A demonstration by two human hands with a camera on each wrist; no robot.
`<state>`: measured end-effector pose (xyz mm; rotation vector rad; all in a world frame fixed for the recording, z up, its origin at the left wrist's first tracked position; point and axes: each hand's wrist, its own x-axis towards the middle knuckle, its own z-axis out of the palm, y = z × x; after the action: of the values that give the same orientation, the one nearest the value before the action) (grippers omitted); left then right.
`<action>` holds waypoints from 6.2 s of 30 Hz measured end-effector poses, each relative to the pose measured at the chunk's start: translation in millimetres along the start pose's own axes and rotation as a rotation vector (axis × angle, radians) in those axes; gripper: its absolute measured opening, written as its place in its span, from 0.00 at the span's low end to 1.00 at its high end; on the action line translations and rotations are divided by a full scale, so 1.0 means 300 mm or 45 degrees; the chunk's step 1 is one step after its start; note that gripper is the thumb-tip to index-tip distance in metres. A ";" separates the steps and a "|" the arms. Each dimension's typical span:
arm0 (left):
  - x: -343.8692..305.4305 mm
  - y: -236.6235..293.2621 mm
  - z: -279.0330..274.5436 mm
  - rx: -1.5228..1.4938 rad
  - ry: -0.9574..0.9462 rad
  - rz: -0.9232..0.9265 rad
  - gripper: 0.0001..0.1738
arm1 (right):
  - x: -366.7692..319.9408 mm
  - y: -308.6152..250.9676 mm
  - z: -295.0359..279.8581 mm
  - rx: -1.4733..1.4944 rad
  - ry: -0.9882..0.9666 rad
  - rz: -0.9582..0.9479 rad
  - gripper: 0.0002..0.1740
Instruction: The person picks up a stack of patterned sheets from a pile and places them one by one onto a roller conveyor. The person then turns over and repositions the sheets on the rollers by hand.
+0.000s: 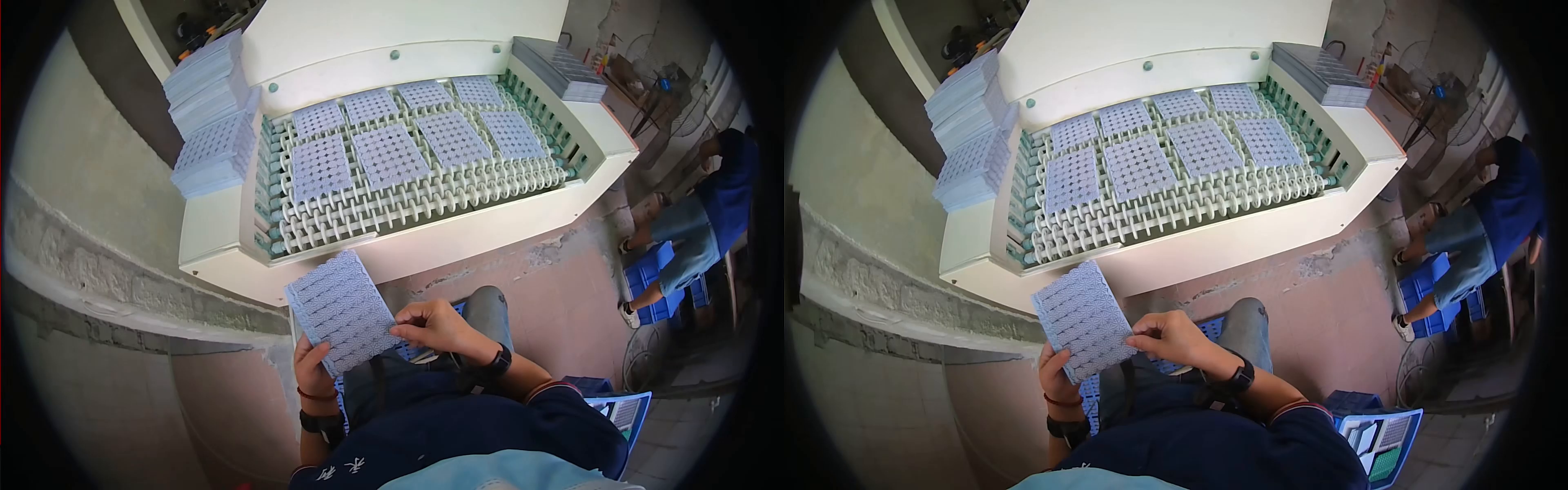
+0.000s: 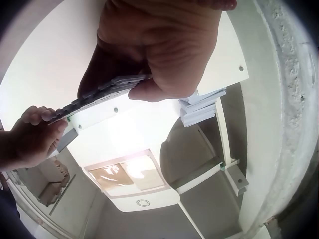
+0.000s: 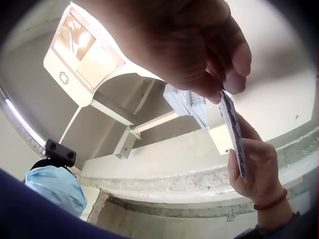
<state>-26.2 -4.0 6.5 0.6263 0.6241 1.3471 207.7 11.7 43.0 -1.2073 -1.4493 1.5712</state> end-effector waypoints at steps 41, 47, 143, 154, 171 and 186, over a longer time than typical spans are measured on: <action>-0.076 -0.048 -0.066 -0.055 0.028 -0.300 0.19 | 0.433 -0.022 -0.032 0.081 0.423 0.003 0.10; -0.064 -0.031 -0.070 -0.082 0.043 -0.312 0.20 | 0.358 -0.037 -0.184 0.001 0.583 -0.078 0.10; 0.162 -0.040 -0.036 0.046 0.062 -0.151 0.19 | 0.039 0.170 -0.308 0.303 0.716 -0.107 0.11; 0.276 0.017 -0.016 0.084 0.055 -0.093 0.19 | 0.189 0.131 -0.327 0.349 0.715 -0.117 0.12; 0.250 0.359 0.220 1.521 0.367 0.716 0.11 | 0.054 0.265 -0.389 0.493 0.750 -0.074 0.13; 0.843 0.596 0.273 3.550 0.186 0.809 0.12 | -0.062 0.332 -0.397 0.514 0.794 -0.108 0.11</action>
<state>-58.7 263.4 179.9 2.9562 2.3784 -0.0774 335.9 21.7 -45.6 -1.2187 -0.7312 1.1957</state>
